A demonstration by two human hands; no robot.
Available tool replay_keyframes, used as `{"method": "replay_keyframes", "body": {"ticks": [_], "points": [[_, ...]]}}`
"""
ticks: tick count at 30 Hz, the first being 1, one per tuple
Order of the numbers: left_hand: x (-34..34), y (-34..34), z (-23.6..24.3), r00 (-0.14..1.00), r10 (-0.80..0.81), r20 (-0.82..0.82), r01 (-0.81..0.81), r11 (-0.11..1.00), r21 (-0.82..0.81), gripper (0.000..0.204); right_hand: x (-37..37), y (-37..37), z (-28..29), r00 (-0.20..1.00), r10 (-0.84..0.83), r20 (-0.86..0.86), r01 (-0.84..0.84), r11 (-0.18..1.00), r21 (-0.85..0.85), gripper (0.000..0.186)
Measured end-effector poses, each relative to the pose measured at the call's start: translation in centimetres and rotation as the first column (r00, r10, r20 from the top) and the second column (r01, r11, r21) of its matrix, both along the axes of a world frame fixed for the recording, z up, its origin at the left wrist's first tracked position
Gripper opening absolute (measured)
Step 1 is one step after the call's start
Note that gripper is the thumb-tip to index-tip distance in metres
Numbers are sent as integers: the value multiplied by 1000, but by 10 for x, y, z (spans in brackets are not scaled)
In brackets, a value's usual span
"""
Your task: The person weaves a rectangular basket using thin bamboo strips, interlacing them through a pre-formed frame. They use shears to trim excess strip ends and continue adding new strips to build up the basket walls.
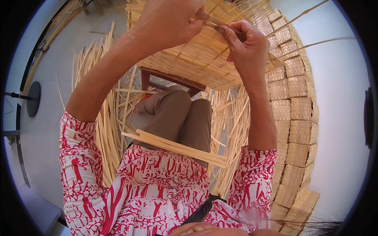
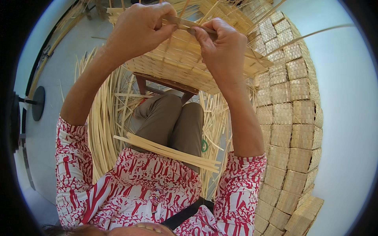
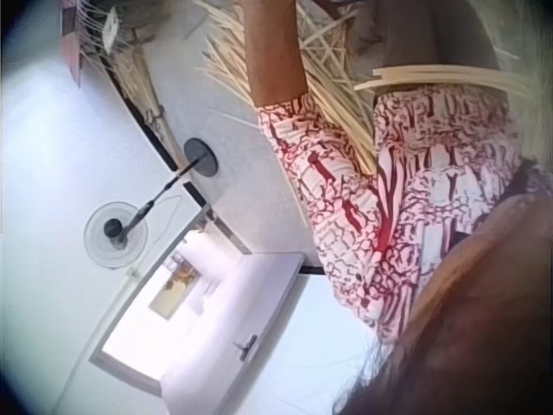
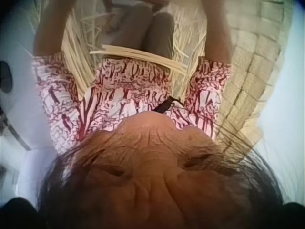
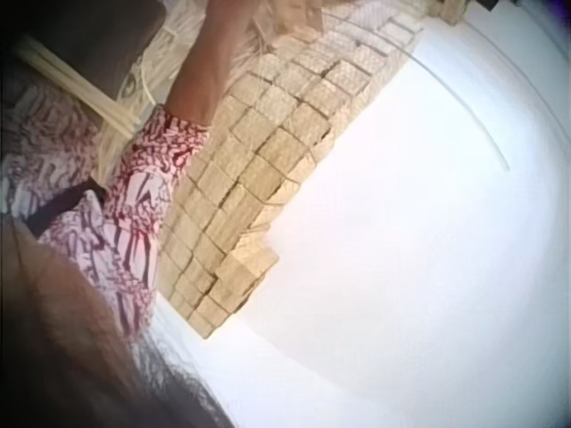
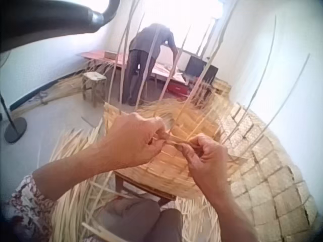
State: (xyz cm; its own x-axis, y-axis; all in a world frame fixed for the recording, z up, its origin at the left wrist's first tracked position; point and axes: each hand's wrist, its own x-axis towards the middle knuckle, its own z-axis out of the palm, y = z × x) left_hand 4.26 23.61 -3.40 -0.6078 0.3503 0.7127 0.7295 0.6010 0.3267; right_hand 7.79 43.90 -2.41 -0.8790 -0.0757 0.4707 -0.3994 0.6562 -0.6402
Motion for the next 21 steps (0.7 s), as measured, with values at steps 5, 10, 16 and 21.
{"method": "replay_keyframes", "body": {"ticks": [5, 10, 16, 21], "points": [[-1, 10, -3, 990, 49, 133, -54, 998, 35, 14, -5, 2, -1, 999, 40, -5, -40, 999, -27, 21], [-4, 13, -6, 975, -43, 217, 16, 992, 124, 12, -8, 5, -5, 998, 54, 10, -53, 994, -99, 20], [-12, 14, -12, 993, -66, 100, 56, 994, 97, 15, -8, 7, -2, 999, 21, 31, -20, 998, -52, 17], [-12, 6, -12, 881, -327, 343, 198, 911, 362, 16, 9, 11, 15, 972, -67, -226, 105, 981, 161, 14]]}}
